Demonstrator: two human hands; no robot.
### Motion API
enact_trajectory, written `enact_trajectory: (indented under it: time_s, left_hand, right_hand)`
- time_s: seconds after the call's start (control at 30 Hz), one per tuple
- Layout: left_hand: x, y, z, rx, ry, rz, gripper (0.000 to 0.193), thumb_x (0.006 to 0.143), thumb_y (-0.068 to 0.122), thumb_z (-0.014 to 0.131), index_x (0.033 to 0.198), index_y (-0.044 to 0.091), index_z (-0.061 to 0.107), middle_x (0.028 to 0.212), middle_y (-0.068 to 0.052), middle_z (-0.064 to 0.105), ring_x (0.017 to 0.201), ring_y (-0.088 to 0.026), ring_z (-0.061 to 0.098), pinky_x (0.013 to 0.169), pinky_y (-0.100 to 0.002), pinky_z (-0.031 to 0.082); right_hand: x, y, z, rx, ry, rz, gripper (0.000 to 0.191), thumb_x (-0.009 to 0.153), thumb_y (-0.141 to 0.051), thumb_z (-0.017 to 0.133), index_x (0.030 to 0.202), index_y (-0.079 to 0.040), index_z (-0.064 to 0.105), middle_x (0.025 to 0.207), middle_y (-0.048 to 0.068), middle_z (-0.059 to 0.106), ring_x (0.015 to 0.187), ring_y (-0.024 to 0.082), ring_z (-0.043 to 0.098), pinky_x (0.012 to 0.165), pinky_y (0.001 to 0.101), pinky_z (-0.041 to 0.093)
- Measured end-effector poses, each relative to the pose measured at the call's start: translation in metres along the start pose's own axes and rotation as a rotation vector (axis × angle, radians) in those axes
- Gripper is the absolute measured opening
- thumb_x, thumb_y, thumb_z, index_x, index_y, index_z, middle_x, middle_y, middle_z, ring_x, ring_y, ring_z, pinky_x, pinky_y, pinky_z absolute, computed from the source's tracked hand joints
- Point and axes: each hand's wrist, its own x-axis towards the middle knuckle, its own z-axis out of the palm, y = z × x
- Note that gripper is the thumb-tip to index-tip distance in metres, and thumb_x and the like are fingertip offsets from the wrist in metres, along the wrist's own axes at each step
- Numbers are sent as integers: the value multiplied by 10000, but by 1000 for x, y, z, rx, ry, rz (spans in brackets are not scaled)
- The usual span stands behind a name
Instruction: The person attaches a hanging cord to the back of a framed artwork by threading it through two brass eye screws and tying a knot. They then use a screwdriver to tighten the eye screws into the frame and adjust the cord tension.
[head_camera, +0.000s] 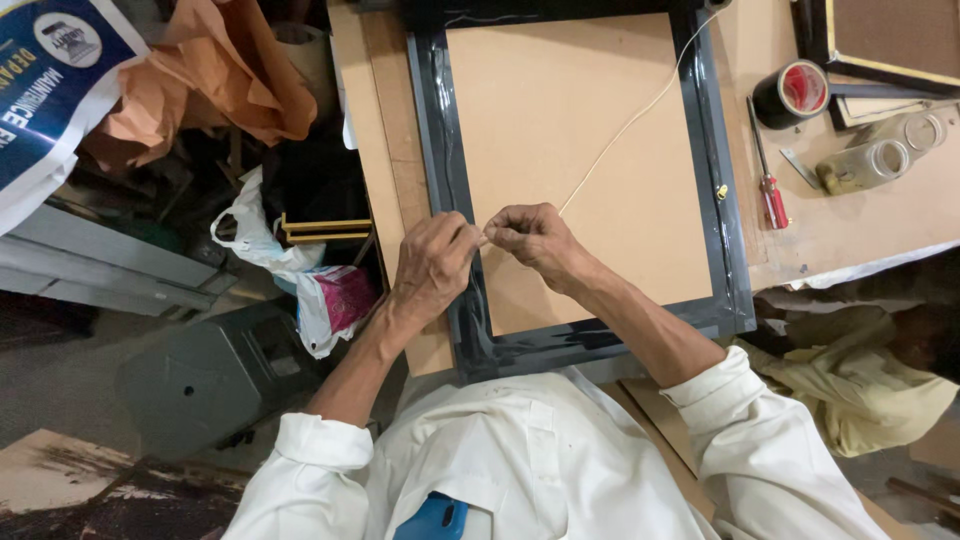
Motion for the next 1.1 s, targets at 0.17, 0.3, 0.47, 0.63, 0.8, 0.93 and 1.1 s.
enact_trajectory:
  time_s: [0.17,0.3,0.47,0.63,0.8,0.93,1.1]
  left_hand:
    - [-9,-22,3,177,-25,-73,118,893,46,725,851,20,619,808,-110,550,784,-290,614,687,-429,495]
    - [-12,-20,1,239,45,-35,85,856,19,706,931,7,669,882,-112,608,827,-288,633,718,-417,515]
    - [-8,-4,13,140,107,-38,221,815,41,721,1017,-46,698,1020,-155,660,929,-308,656,803,-406,553]
    - [-1,3,30,101,86,-64,98,838,-40,730,928,-14,701,1025,-100,685,976,-287,674,857,-405,566]
    - [17,20,33,92,75,-102,124,806,-13,721,927,-6,694,1029,-130,681,976,-337,654,850,-449,532]
    - [56,46,43,-4,-112,-145,111,818,-30,685,914,25,680,976,-125,685,948,-348,662,829,-468,527]
    - [133,103,106,-205,-148,-121,73,926,38,662,995,21,645,945,-150,661,898,-375,661,737,-468,523]
  right_hand:
    - [-6,-20,-52,-391,191,-141,278,947,-82,654,1198,17,587,722,-1,584,610,68,502,505,242,419]
    - [-13,-32,-73,-409,185,-73,248,947,-79,693,1138,39,587,712,4,561,635,77,474,523,267,383]
    - [-28,-54,-73,-497,37,-44,216,942,-85,698,1107,22,609,658,9,521,598,98,437,516,294,360]
    - [-44,-72,-98,-573,23,-245,189,985,-83,678,1107,7,566,684,10,512,627,103,440,549,307,390]
    - [-88,-110,-163,-778,90,-260,177,986,-94,687,1104,-1,594,665,53,561,598,141,501,561,333,414]
    - [-116,-155,-231,-1000,22,-227,195,958,-116,663,1125,-15,658,684,86,656,578,188,597,559,355,474]
    - [-118,-181,-322,-1192,17,-220,231,961,-184,682,1119,-17,669,846,114,741,742,262,709,652,428,529]
